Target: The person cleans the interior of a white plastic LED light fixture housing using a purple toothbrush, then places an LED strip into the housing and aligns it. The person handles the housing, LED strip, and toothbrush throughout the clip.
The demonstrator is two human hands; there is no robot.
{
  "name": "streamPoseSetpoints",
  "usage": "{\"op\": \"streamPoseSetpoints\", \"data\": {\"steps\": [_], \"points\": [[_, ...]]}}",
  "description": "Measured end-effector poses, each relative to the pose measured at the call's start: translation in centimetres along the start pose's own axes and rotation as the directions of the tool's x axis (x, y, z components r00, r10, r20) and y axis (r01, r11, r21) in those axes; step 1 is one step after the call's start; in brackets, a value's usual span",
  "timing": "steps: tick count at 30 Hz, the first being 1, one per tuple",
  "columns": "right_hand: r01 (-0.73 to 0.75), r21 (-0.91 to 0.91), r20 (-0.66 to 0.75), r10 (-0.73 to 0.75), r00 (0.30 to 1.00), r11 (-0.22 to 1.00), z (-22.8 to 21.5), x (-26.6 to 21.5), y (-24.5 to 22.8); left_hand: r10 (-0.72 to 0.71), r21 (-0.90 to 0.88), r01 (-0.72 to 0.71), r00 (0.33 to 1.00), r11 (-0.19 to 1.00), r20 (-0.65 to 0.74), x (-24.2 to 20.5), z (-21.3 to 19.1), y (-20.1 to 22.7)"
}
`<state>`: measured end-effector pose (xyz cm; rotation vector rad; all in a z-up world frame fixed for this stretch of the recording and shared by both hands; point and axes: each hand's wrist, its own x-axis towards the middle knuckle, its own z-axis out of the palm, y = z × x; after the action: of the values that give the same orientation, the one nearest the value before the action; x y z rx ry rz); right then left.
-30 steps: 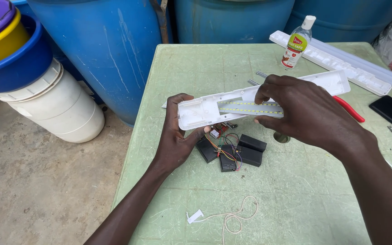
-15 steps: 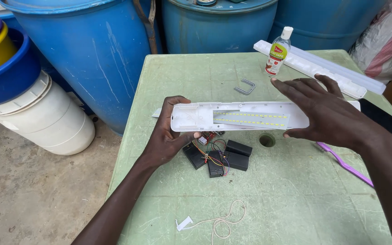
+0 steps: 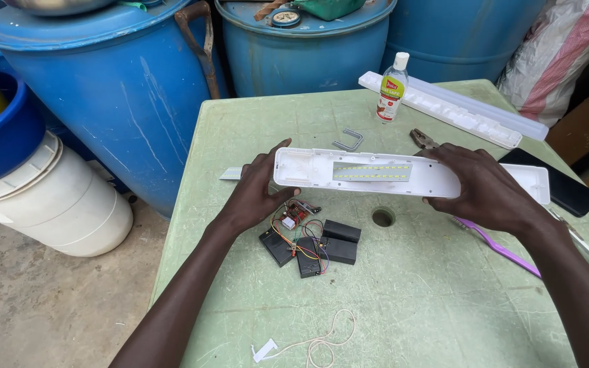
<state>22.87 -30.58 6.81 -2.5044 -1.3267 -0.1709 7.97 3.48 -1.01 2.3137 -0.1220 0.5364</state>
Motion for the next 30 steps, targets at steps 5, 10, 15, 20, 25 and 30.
{"op": "streamPoseSetpoints", "data": {"steps": [5, 10, 15, 20, 25, 30], "points": [[-0.078, 0.009, 0.019, 0.078, 0.997, 0.997, -0.7, -1.4, 0.9, 0.074, -0.107, -0.074, 0.997, 0.991, -0.006, 2.3, 0.4, -0.1], [-0.109, -0.052, -0.026, 0.107, 0.994, 0.993, -2.5, -3.3, 1.5, 0.070, -0.233, -0.067, 0.998, 0.970, 0.004, 3.7, 1.7, -1.4], [-0.108, -0.081, -0.055, 0.104, 0.993, 0.991, -4.3, -5.1, 2.3, 0.013, -0.261, -0.003, 0.999, 0.965, 0.034, 4.3, 2.1, -0.8], [-0.133, -0.051, -0.075, 0.129, 0.989, 0.990, -5.3, -5.9, 2.1, 0.054, -0.111, -0.051, 0.998, 0.992, 0.019, 5.5, 3.9, -3.1], [-0.117, -0.038, -0.086, 0.114, 0.990, 0.992, -3.8, -3.6, 1.3, -0.007, 0.151, 0.002, 0.999, 0.989, 0.033, 6.9, 6.6, -4.4], [-0.267, 0.077, 0.029, 0.265, 0.964, 0.961, -1.3, 0.3, 0.3, -0.054, 0.220, 0.052, 0.999, 0.974, 0.004, 7.3, 7.9, -6.7]]}}
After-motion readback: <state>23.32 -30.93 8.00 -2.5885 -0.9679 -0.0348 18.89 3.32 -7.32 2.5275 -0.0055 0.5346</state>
